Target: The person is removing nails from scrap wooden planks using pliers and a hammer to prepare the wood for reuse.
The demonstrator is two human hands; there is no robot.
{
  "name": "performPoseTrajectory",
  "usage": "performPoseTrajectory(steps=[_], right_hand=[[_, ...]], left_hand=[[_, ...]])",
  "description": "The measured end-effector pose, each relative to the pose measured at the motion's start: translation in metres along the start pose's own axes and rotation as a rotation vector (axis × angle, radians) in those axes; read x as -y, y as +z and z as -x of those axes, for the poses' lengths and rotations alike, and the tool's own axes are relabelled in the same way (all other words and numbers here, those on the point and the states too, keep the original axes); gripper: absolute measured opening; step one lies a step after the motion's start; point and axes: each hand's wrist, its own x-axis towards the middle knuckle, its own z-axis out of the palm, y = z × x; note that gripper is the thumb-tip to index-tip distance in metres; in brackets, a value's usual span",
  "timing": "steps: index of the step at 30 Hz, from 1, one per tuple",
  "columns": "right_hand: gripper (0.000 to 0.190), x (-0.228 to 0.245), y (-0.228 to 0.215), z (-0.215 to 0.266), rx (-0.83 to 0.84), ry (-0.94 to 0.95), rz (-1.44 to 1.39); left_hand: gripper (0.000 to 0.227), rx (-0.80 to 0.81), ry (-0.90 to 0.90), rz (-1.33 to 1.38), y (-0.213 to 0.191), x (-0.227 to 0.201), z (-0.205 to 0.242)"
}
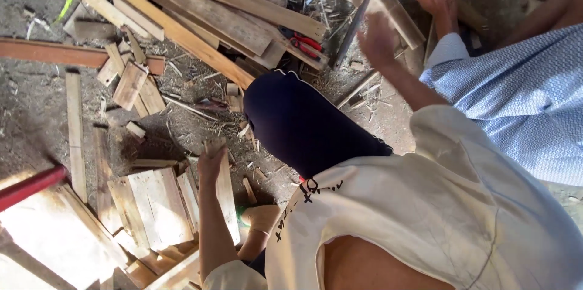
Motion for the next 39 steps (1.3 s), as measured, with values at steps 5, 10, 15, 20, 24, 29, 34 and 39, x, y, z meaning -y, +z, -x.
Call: performPoseTrajectory(steps=[5, 10, 15, 20, 24, 29, 34, 39], right_hand=[[0.059, -0.089, 0.041, -0.094, -0.199, 0.091, 0.309], [0.041, -0.181, 0.099, -0.124, 0.189, 0.27, 0.302], [0.061, -0.179, 0.047, -0.097, 0.358, 0.301, 0.237], [0.039, -0.166, 0.007, -0.111, 0.288, 0.154, 0.478], [0.017, -0.321, 0.014, -0.067, 0.217, 0.134, 0.799], [0.032, -0.212, 0.021, -0.144, 0.184, 0.021, 0.708], [0.013, -0.099, -0.016, -0.179, -0.515, -0.438, 0.746], [0.006, 0.153, -0.097, -0.12, -0.068, -0.532, -0.138]], left_hand=[[0.054, 0.009, -0.002, -0.104, 0.016, 0.018, 0.006], [0.051, -0.05, 0.046, -0.15, 0.031, 0.052, 0.006], [0.052, -0.034, -0.075, 0.037, 0.017, 0.035, 0.02], [0.079, -0.009, -0.099, 0.039, 0.02, 0.038, 0.007], [0.07, 0.059, -0.127, -0.057, 0.016, -0.017, 0.017], [0.047, 0.011, -0.091, -0.068, 0.043, 0.0, -0.011], [0.039, -0.529, 0.146, -0.069, 0.05, -0.024, -0.012], [0.039, -0.493, 0.692, 0.272, 0.028, -0.162, 0.03]])
